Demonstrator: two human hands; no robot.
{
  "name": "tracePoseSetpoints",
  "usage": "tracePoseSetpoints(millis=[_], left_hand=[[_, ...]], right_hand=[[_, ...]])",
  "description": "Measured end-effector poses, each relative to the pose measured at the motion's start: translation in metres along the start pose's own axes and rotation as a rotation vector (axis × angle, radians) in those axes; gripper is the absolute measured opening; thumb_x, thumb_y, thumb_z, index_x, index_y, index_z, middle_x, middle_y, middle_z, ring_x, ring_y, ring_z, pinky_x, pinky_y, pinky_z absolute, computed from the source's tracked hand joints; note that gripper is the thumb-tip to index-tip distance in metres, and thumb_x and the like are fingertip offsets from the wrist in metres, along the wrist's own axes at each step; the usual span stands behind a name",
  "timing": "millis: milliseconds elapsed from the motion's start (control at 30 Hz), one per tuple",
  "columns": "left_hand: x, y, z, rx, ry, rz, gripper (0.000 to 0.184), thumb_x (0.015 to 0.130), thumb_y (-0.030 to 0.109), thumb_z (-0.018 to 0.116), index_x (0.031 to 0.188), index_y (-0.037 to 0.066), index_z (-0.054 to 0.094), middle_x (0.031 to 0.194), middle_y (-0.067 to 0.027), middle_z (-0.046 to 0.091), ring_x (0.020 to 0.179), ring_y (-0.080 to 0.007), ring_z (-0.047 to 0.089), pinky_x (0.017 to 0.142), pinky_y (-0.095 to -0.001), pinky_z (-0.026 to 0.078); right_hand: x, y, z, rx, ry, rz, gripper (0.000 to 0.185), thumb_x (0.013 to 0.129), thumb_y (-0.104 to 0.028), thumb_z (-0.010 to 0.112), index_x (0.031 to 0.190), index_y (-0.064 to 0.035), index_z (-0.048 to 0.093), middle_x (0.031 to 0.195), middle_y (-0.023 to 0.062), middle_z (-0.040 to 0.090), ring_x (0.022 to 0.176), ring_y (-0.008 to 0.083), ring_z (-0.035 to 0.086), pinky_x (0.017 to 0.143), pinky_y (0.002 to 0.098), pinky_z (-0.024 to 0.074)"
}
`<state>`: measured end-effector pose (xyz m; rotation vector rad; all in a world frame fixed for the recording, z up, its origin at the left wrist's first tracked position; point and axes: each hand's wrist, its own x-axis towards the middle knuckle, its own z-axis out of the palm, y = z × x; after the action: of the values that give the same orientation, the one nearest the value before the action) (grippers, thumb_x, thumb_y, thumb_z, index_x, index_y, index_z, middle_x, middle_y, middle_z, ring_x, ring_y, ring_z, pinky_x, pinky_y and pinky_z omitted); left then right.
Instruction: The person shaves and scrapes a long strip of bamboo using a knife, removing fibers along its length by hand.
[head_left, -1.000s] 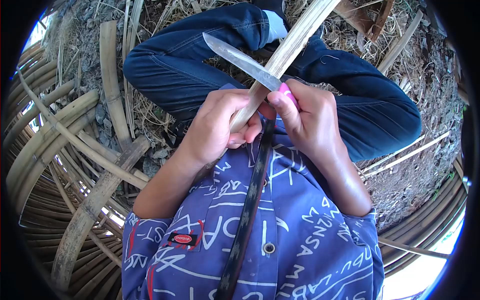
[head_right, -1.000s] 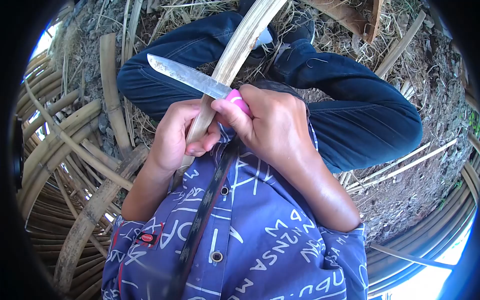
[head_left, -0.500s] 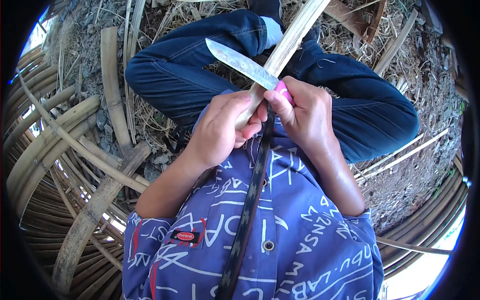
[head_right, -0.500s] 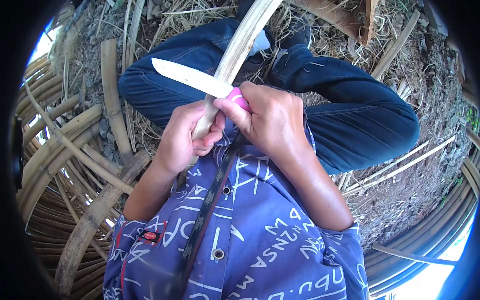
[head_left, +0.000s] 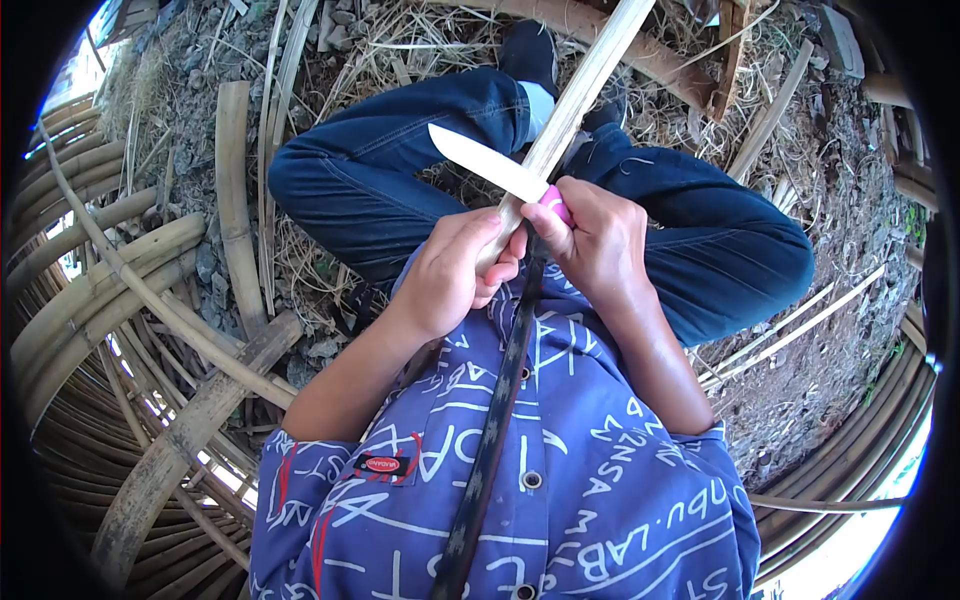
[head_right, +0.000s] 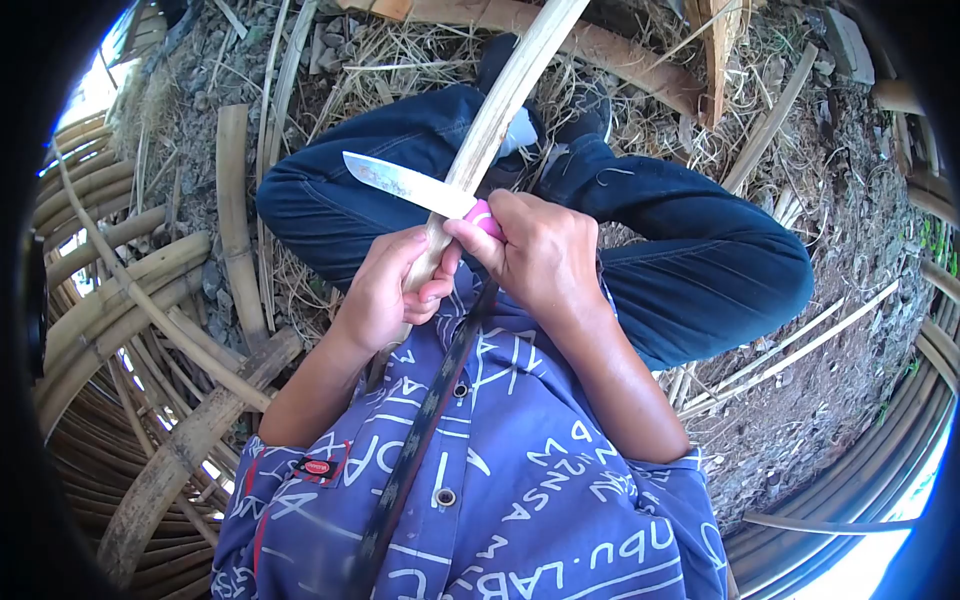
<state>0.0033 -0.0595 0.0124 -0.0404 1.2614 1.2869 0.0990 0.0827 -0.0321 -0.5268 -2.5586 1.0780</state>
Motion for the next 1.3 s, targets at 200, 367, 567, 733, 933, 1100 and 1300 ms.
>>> tracePoseSetpoints(millis=[200, 367, 567, 733, 933, 1100, 1300], left_hand=[[-0.002, -0.004, -0.001, -0.013, -0.011, 0.0, 0.035, 0.095, 0.033, 0.035, 0.083, 0.004, 0.051, 0.06, 0.002, 0.041, 0.044, -0.0026, 0.028, 0.039, -0.019, 0.02], [-0.018, -0.01, -0.008, 0.042, -0.029, -0.077, 0.038, 0.093, 0.033, 0.032, 0.083, 0.001, 0.051, 0.057, 0.0014, 0.041, 0.042, -0.0017, 0.027, 0.037, -0.0183, 0.019], [0.0, 0.012, -0.006, 0.008, -0.049, -0.065, 0.035, 0.093, 0.03, 0.032, 0.086, 0.001, 0.05, 0.059, 0.0013, 0.041, 0.043, -0.0012, 0.027, 0.036, -0.0178, 0.02], [0.003, 0.015, -0.01, -0.005, -0.046, -0.095, 0.037, 0.094, 0.034, 0.033, 0.085, 0.002, 0.051, 0.058, 0.0016, 0.041, 0.042, -0.002, 0.028, 0.036, -0.0187, 0.019], [0.003, 0.008, -0.006, 0.016, -0.022, -0.068, 0.039, 0.093, 0.037, 0.035, 0.085, 0.003, 0.051, 0.058, 0.0006, 0.042, 0.042, -0.0033, 0.03, 0.036, -0.0192, 0.021], [0.007, 0.006, -0.01, 0.015, -0.037, -0.057, 0.04, 0.093, 0.037, 0.036, 0.086, 0.001, 0.052, 0.058, -0.0005, 0.042, 0.041, -0.0037, 0.029, 0.036, -0.0197, 0.022], [0.014, 0.009, -0.008, -0.033, -0.092, -0.045, 0.037, 0.094, 0.034, 0.035, 0.084, 0.003, 0.053, 0.056, 0.0012, 0.041, 0.038, -0.0041, 0.026, 0.035, -0.021, 0.021]], right_hand=[[0.003, 0.019, 0.002, -0.025, 0.115, 0.128, 0.038, 0.083, -0.036, 0.064, 0.064, -0.0044, 0.054, 0.055, 0.011, 0.054, 0.048, 0.028, 0.055, 0.045, 0.0394, 0.0414], [0.033, 0.087, -0.072, -0.062, 0.334, 0.326, 0.042, 0.095, -0.033, 0.05, 0.075, 0.0013, 0.061, 0.05, 0.0063, 0.046, 0.046, 0.0138, 0.039, 0.045, 0.0329, 0.0337], [0.013, 0.023, -0.043, 0.294, 0.139, 0.302, 0.04, 0.094, -0.03, 0.053, 0.072, 0.0027, 0.056, 0.051, 0.0048, 0.041, 0.051, 0.009, 0.039, 0.046, 0.0297, 0.0346], [0.003, 0.0, -0.025, 0.317, -0.109, 0.252, 0.038, 0.085, -0.035, 0.063, 0.067, -0.0023, 0.057, 0.055, 0.0181, 0.052, 0.053, 0.0376, 0.056, 0.048, 0.0408, 0.0428], [0.029, 0.019, -0.025, 0.142, 0.1, 0.29, 0.032, 0.085, -0.032, 0.063, 0.073, -0.0024, 0.061, 0.061, 0.0202, 0.056, 0.061, 0.0389, 0.059, 0.052, 0.0434, 0.0454], [0.05, 0.046, -0.064, 0.093, 0.173, 0.388, 0.032, 0.088, -0.028, 0.057, 0.074, 0.0004, 0.061, 0.057, 0.0201, 0.053, 0.055, 0.0384, 0.056, 0.051, 0.0391, 0.0439], [0.016, 0.0, -0.043, 0.294, -0.094, 0.199, 0.03, 0.085, -0.026, 0.062, 0.067, -0.0013, 0.059, 0.055, 0.0212, 0.051, 0.051, 0.0369, 0.056, 0.05, 0.0405, 0.0437]])
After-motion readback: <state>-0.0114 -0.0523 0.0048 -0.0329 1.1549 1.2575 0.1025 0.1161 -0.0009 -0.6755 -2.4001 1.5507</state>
